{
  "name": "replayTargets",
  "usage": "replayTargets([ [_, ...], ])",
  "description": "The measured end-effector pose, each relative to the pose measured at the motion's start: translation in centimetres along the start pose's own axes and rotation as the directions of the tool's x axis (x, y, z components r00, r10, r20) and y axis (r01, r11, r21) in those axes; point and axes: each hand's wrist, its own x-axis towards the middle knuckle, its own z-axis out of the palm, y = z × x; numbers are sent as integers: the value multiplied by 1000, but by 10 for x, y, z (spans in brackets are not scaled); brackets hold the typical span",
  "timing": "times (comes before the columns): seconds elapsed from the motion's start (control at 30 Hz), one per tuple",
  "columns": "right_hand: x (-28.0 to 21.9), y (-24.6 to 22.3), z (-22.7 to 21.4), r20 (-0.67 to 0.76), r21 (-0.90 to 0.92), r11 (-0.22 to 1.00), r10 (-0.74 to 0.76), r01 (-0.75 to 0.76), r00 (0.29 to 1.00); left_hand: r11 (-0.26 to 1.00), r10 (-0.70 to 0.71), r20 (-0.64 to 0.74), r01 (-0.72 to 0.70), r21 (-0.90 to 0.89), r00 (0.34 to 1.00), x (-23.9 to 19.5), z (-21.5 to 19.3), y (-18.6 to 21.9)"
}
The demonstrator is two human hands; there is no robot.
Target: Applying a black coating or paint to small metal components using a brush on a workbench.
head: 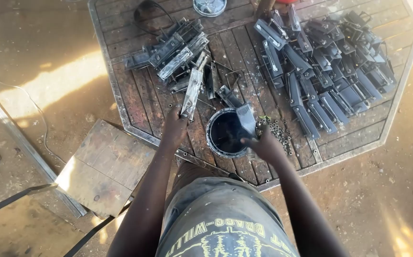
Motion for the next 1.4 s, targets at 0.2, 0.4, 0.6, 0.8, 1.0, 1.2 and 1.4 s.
replayTargets([
  [0.2, 12, 47, 5, -267, 134, 972, -151, 192, 952, 998, -47, 2, 47, 50, 999, 5, 6, 0],
  [0.4, -52, -17, -60, -289, 244, 928, -206, 280, 935, 1000, 17, -132, -20, -21, 991, 7, -5, -1],
  [0.6, -29, 11, -49, -338, 482, 754, -308, 445, 889, 992, -37, -163, 17, -125, 986, -4, -13, -4],
  [0.8, -10, 11, -26, -268, 961, -146, -307, 234, 913, 982, -101, -153, 73, -177, 983, 1, -12, -18],
  [1.0, -14, 7, -33, -209, 942, -322, -330, 98, 921, 977, -95, -143, 65, -201, 985, 10, -13, -19],
  [1.2, -6, 7, -17, -240, 742, 586, -223, 327, 945, 986, -103, -188, 76, -146, 977, 27, -6, -26],
  [1.4, 48, 30, 33, -150, 23, 947, -314, 320, 938, 972, -108, -205, 60, -227, 973, 16, 1, 1],
])
